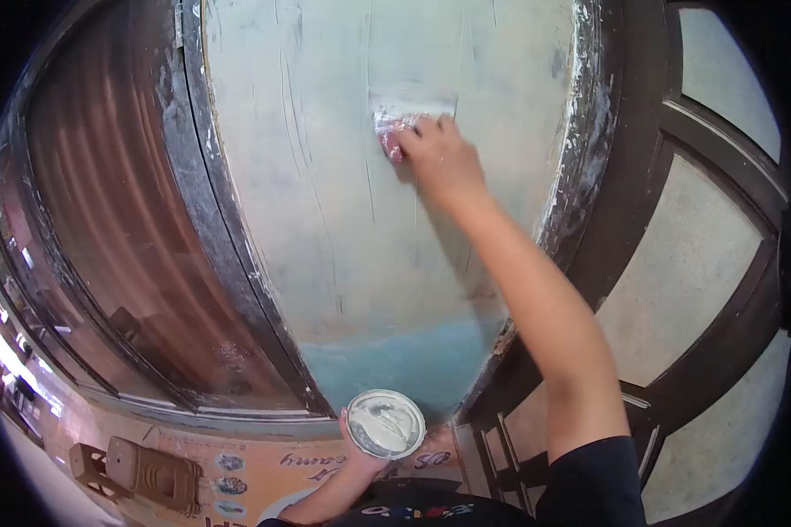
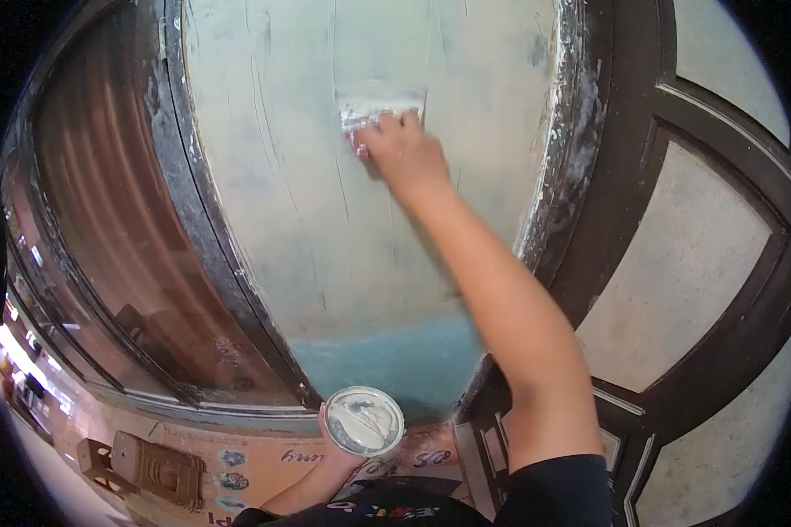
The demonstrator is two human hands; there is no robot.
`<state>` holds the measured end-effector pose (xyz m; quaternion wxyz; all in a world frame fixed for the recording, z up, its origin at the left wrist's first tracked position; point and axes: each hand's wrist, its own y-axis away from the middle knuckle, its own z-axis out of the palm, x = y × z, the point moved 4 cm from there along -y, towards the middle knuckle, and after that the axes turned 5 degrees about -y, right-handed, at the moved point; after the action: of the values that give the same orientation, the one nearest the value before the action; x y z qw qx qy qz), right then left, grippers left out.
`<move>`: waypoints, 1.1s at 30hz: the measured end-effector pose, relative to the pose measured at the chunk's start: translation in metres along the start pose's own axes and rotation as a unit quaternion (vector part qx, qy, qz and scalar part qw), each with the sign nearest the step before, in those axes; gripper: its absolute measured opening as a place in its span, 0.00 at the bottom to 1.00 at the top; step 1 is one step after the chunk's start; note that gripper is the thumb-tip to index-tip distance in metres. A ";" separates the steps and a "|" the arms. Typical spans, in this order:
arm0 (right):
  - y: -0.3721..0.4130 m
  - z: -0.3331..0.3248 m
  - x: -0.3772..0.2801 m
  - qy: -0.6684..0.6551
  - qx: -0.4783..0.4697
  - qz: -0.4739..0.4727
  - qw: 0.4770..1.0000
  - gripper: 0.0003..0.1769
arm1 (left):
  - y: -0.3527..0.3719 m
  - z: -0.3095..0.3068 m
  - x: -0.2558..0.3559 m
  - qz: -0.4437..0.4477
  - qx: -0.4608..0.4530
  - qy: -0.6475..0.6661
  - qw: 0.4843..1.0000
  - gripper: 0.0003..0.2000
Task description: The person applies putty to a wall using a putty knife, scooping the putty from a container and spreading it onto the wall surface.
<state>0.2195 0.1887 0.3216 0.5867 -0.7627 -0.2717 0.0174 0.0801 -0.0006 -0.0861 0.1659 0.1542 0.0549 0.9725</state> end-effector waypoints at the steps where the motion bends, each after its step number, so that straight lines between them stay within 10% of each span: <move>1: 0.017 0.007 -0.007 -0.014 -0.017 0.010 1.000 0.11 | 0.003 0.001 -0.007 -0.012 -0.003 0.006 1.000 0.42; 33: 0.387 0.117 -0.146 -0.144 -0.260 0.082 0.951 0.12 | 0.084 -0.039 -0.006 0.107 0.017 0.036 0.993 0.42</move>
<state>0.2070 0.1651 -0.1080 0.3194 -0.8978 -0.2850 0.1037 0.0477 -0.0836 -0.1114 0.0564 0.1269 0.0607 0.9884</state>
